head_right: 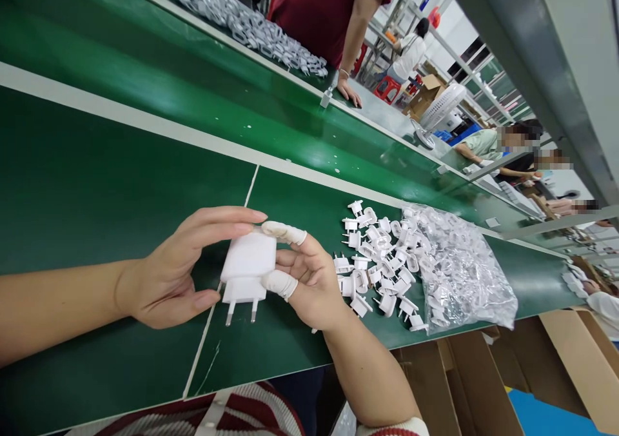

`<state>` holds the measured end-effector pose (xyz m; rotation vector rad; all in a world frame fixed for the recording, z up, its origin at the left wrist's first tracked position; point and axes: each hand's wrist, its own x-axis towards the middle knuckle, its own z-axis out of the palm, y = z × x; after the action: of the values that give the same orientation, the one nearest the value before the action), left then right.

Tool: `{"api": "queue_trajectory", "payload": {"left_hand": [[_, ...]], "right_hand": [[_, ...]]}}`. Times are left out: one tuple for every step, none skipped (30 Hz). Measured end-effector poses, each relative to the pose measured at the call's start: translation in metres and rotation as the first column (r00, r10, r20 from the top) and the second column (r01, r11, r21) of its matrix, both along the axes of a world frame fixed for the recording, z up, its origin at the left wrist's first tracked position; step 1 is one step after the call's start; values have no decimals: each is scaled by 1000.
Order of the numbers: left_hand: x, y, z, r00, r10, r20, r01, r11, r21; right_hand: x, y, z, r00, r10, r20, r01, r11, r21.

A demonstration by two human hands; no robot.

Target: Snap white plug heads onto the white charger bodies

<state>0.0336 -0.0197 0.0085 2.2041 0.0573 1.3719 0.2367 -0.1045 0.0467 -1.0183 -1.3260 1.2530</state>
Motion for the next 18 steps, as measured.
{"api": "queue_trajectory", "payload": {"left_hand": [[0,0,0,1000,25,-5,-24,999,21],[1,-1,-1,998,60,-14,-59,997,40],[1,-1,-1,995,92,-23,-90,994,61],[1,-2,-1,993,109,-35,-106,991,79],[1,-3,-1,993,109,-54,-105,991,80],[1,-5,-1,993,92,-68,-88,994,61],[1,-6,-1,994,67,-84,-66,998,16],[1,-8,-1,995,42,-95,-47,998,-52],[2,-10,0,994,26,-104,-40,990,-137],[2,-13,0,993,23,-113,-48,973,-226],[2,-14,0,993,24,-119,-59,950,-306],[3,-15,1,992,23,-121,-66,928,-367],[3,-16,1,992,20,-123,-70,909,-411],[3,-16,1,993,17,-118,-67,899,-433],[3,-16,1,993,16,-117,-67,894,-443],[3,-15,1,993,21,-118,-72,892,-446],[2,-15,0,992,28,-121,-80,892,-445],[2,-14,0,991,36,-126,-89,892,-443]], "right_hand": [[0,1,1,999,-17,-27,16,999,-30],[-1,1,2,998,-33,-55,29,997,-72],[-2,2,3,995,-49,-84,38,991,-126],[-3,3,3,992,-61,-111,39,981,-190],[-4,3,3,989,-73,-132,37,965,-258],[-5,4,3,986,-85,-142,35,947,-320],[-5,5,2,986,-96,-139,39,930,-365],[-6,6,1,987,-107,-122,51,918,-393],[-7,7,1,989,-113,-96,65,911,-407],[-7,7,0,990,-121,-66,84,910,-407],[-6,7,0,991,-128,-39,102,911,-401],[-6,7,1,991,-132,-16,115,913,-391],[-5,6,2,991,-136,3,127,915,-382],[-5,6,3,990,-140,19,137,917,-374],[-4,5,4,989,-145,32,146,919,-366],[-4,4,4,988,-149,41,153,921,-358],[-3,3,5,988,-148,42,154,925,-348],[-3,3,6,989,-144,37,148,929,-338]]}}
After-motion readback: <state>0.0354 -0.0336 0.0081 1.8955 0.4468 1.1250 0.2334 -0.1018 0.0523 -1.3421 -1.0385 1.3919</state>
